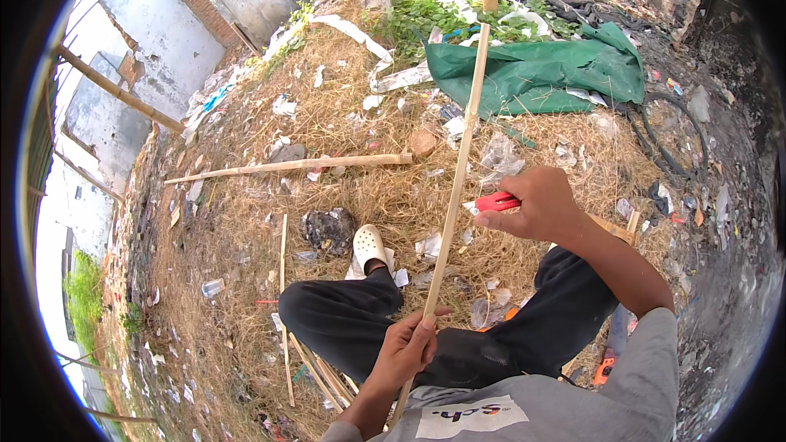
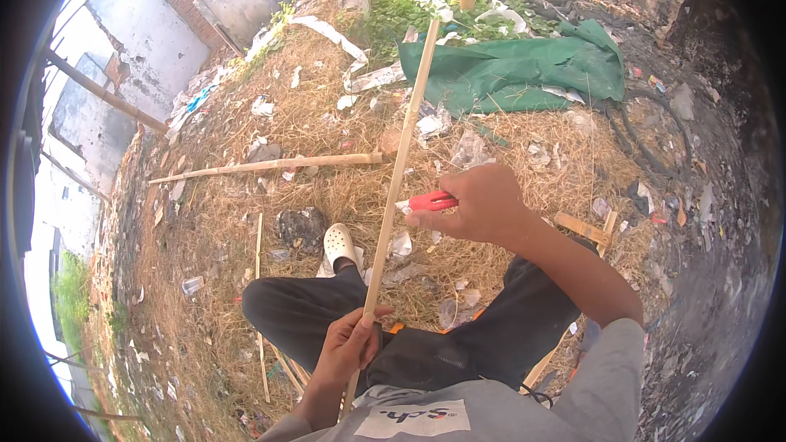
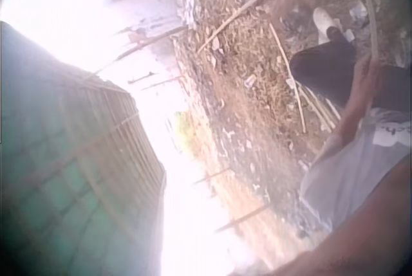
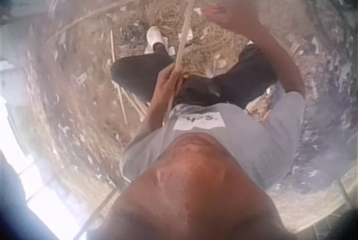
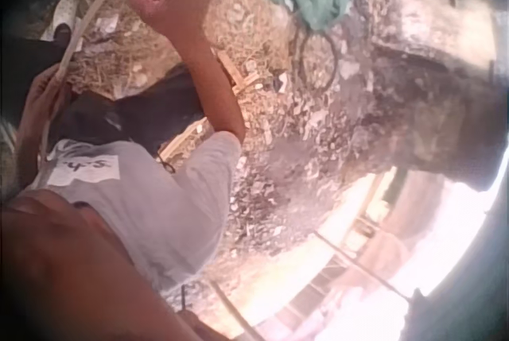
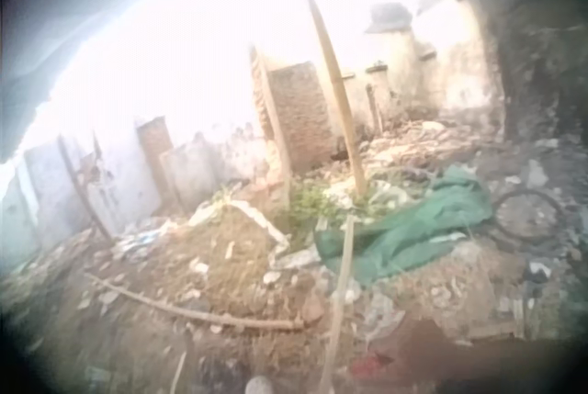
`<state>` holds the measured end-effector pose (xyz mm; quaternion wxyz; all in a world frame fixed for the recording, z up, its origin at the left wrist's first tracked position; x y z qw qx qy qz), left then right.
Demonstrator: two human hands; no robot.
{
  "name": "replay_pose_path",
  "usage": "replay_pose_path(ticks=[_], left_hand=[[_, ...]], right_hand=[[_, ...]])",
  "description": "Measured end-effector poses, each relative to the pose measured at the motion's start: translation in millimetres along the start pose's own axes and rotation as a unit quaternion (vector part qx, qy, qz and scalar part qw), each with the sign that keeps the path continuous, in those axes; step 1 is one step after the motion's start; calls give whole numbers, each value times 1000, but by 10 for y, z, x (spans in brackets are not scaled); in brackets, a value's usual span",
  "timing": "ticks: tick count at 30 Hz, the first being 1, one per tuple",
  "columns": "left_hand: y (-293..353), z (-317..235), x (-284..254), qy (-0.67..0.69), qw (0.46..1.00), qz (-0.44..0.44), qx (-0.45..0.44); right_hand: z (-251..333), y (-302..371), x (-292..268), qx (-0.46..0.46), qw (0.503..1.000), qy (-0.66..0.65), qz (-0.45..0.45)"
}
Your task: The person sits on the ground and uses a red utility knife to shave the surface of a long, thin bamboo stick. They hold the stick with their left hand and repeatedly scrape along its length with the knife in their right hand, removing thin strips of material.
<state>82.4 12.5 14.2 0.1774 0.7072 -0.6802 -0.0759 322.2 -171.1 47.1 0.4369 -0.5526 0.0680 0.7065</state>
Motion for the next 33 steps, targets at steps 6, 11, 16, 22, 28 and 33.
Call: replay_pose_path(ticks=[6,11,16,22,28,33], left_hand=[[-54,-61,79,-8,1000,-5,13],[-40,-52,91,-27,999,-14,32],[25,-33,131,-43,998,-46,20],[93,67,170,-83,994,-38,57],[201,83,230,-87,995,-27,30],[415,102,278,-69,994,22,-78]], right_hand=[[72,63,215,-34,999,26,-28],[-39,-14,253,-21,996,55,-64],[-35,-60,226,-35,994,80,-72],[-230,-203,217,-20,985,110,-131],[-455,-338,37,-5,985,120,-124],[-1489,-525,-173,337,924,138,-119]])
Point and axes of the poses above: each hand's wrist, its own y-axis away from the middle knuckle, its own x-axis out of the palm, z = x × y, the point moved 2 cm from there along -y, towards the middle knuckle, and after that the axes turned 4 degrees about x, right-handed, at the moved point
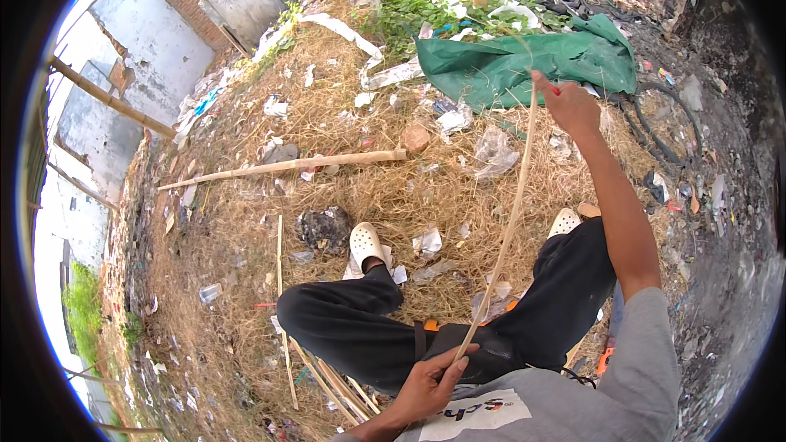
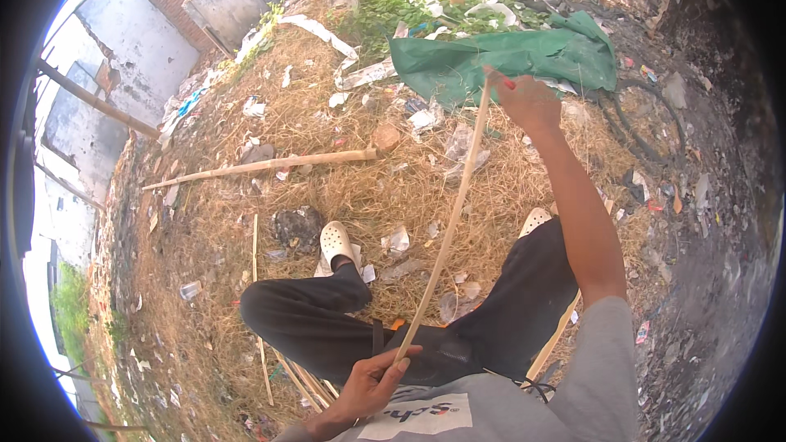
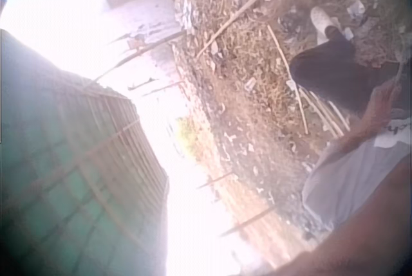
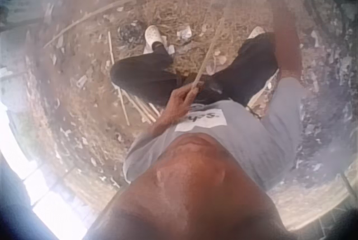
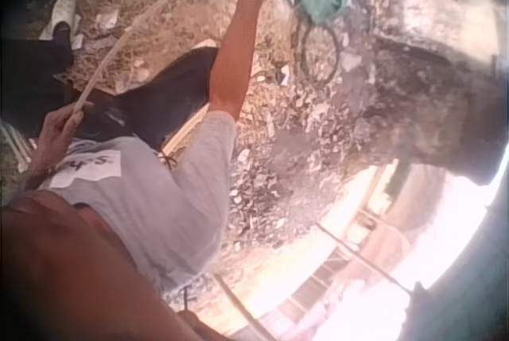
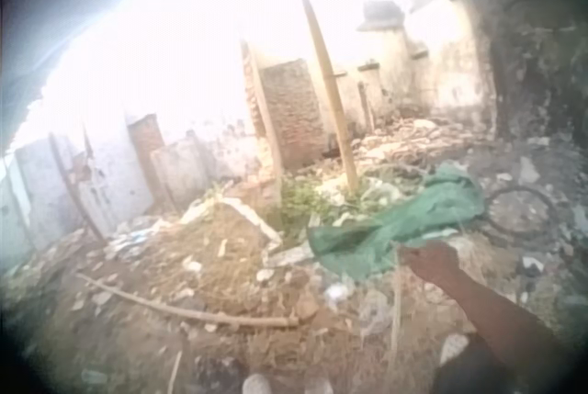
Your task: The person sits on the ground and uses a red utility knife to shave the surface of a long, thin bamboo stick. They hold the stick with their left hand and repeatedly scrape along its length with the knife in their right hand, removing thin strips of material.
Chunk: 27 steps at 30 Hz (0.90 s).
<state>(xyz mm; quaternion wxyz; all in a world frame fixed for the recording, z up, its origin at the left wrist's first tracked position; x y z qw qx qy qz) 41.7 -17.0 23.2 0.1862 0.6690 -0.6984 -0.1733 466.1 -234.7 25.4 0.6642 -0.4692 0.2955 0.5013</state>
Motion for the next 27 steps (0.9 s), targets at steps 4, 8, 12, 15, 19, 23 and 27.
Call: replay_pose_path(ticks=[4,8,12,15,19,23,27], left_hand=[[209,305,-168,36,999,-17,-28],[-85,119,-334,116,991,-53,32],[-271,-53,-342,126,989,-51,63],[-340,-144,-349,159,984,-66,52],[-395,-176,-322,166,981,-73,69],[-383,-218,-278,112,987,-72,90],[-346,-150,-261,103,987,-75,97]], right_hand=[[-676,-124,-205,112,991,-26,-65],[-430,326,34,46,992,1,114],[94,747,-199,-129,974,-23,185],[520,1056,-397,-218,954,-91,185],[954,1486,-459,-341,916,-106,185],[1009,1688,-360,-398,900,-117,131],[935,1364,-226,-320,937,-122,61]])
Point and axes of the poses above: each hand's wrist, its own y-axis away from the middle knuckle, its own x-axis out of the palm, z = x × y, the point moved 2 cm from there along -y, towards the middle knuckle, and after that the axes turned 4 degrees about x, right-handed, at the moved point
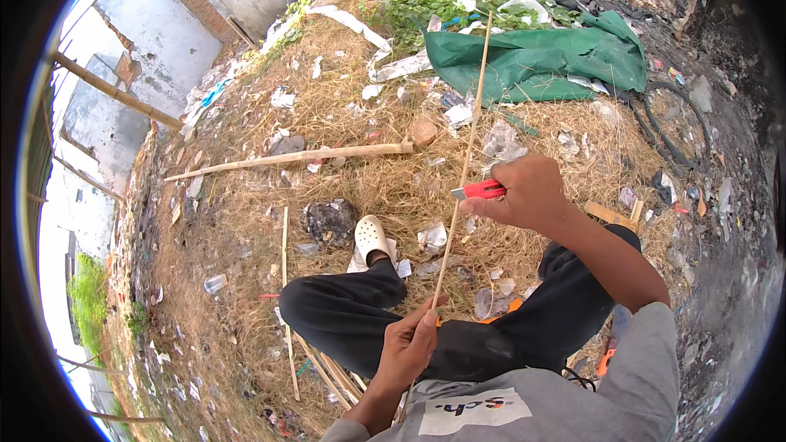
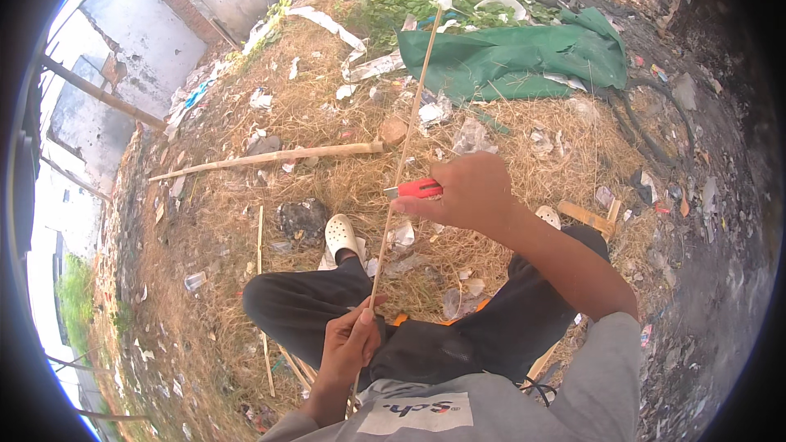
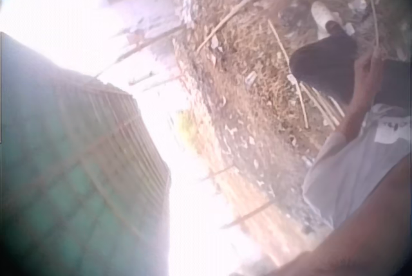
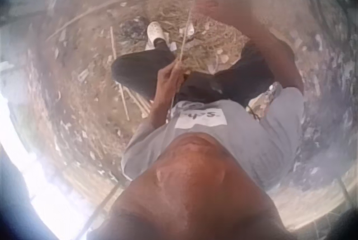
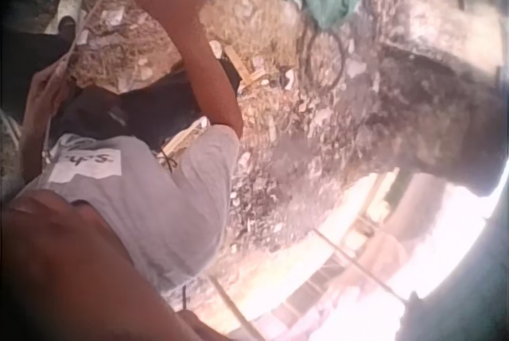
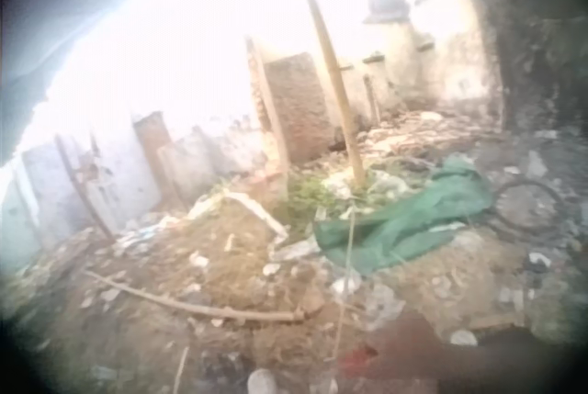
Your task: The person sits on the ground and uses a red utility knife to shave the surface of a long, thin bamboo stick. They hold the stick with their left hand and repeatedly scrape along its length with the knife in their right hand, removing thin strips of material.
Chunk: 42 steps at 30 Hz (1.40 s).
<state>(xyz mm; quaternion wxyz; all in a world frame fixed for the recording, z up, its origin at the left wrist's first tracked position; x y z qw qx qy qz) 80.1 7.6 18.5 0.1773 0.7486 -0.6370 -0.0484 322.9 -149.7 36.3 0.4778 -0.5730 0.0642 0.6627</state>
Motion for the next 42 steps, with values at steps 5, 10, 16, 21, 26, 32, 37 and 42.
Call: replay_pose_path(ticks=[5,10,16,21,26,32,37,42], left_hand=[[0,32,4,-31,999,-7,25],[65,101,-17,-55,998,-15,10],[159,90,17,-65,998,-4,-11],[345,200,-10,-53,996,36,-59],[499,402,-135,62,992,55,-90],[66,306,-171,96,994,47,-35],[6,93,-94,-1,1000,26,9],[42,66,-53,-84,996,11,39]], right_hand=[[46,59,4,-43,999,7,-7],[-211,-111,11,11,999,44,-7],[-583,-275,-13,58,993,100,-30],[-1259,-500,4,215,962,133,-106],[-1856,-369,-322,358,926,65,-97],[-494,-179,-10,162,985,1,66],[143,126,21,-21,997,-44,57],[21,24,95,-5,999,-2,32]])
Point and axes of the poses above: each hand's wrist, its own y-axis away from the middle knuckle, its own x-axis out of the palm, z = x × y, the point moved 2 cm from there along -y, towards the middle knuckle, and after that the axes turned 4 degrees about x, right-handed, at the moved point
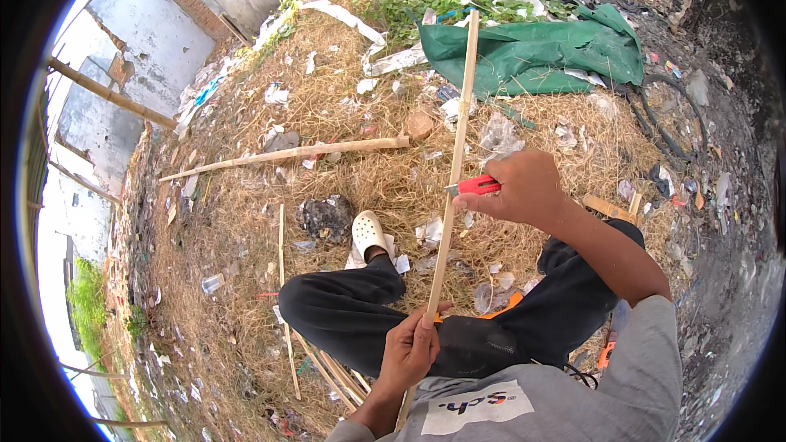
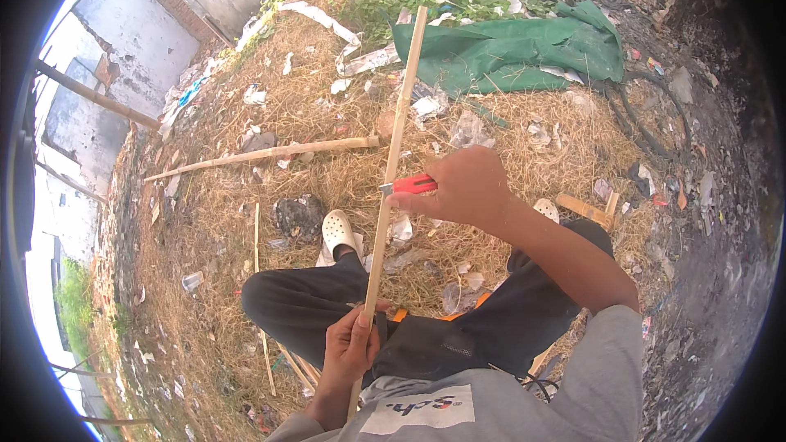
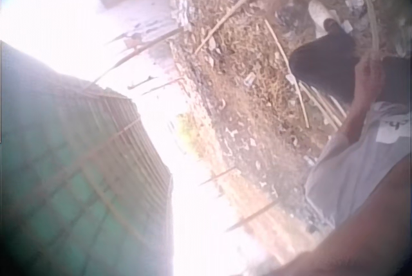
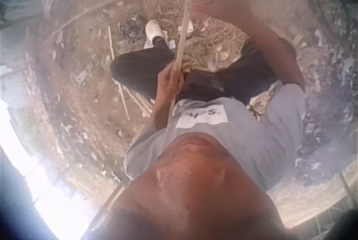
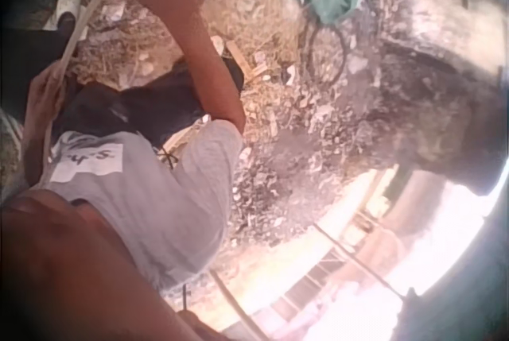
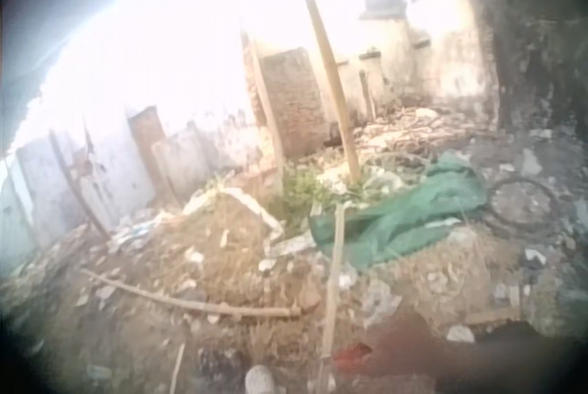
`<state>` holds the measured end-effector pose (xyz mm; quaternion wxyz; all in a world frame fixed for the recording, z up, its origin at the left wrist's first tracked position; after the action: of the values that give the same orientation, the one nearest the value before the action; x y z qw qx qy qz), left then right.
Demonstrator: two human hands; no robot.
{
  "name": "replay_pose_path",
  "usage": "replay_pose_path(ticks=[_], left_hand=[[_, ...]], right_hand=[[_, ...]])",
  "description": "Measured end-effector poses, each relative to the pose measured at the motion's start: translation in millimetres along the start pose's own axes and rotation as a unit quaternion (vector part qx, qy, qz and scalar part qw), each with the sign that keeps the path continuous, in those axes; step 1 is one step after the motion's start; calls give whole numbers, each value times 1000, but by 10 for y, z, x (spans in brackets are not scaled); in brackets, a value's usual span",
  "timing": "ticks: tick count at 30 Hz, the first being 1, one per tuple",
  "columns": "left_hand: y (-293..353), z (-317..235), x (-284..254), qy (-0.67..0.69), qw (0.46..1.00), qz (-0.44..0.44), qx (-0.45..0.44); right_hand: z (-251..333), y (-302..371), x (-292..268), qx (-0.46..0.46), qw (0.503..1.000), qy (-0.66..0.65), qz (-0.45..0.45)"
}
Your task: The person sits on the ground and uses a red utility knife to shave the surface of a long, thin bamboo stick. They hold the stick with their left hand and repeatedly scrape along its length with the knife in their right hand, removing thin strips of material.
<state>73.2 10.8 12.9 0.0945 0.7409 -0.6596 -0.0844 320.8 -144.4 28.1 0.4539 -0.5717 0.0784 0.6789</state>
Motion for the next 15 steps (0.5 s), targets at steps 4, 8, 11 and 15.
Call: replay_pose_path(ticks=[4,8,11,15], left_hand=[[63,3,30,-19,1000,-15,-9],[88,-15,27,-50,999,-19,-8],[203,81,49,-20,1000,2,-19],[199,32,68,-20,1000,-23,4]], right_hand=[[58,16,-14,-23,1000,12,-7],[-7,-37,27,-22,999,15,-25],[-239,-182,5,56,998,28,-28],[-139,-50,16,-7,998,49,-27]])
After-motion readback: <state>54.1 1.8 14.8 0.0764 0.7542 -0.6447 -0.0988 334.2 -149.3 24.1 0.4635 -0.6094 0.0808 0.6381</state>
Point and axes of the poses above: each hand's wrist, its own y-axis away from the middle knuckle, its own x-axis out of the palm, z = x × y, the point moved 2 cm from there along -y, towards the middle knuckle, and after that the axes turned 4 degrees about x, right-handed, at the moved point
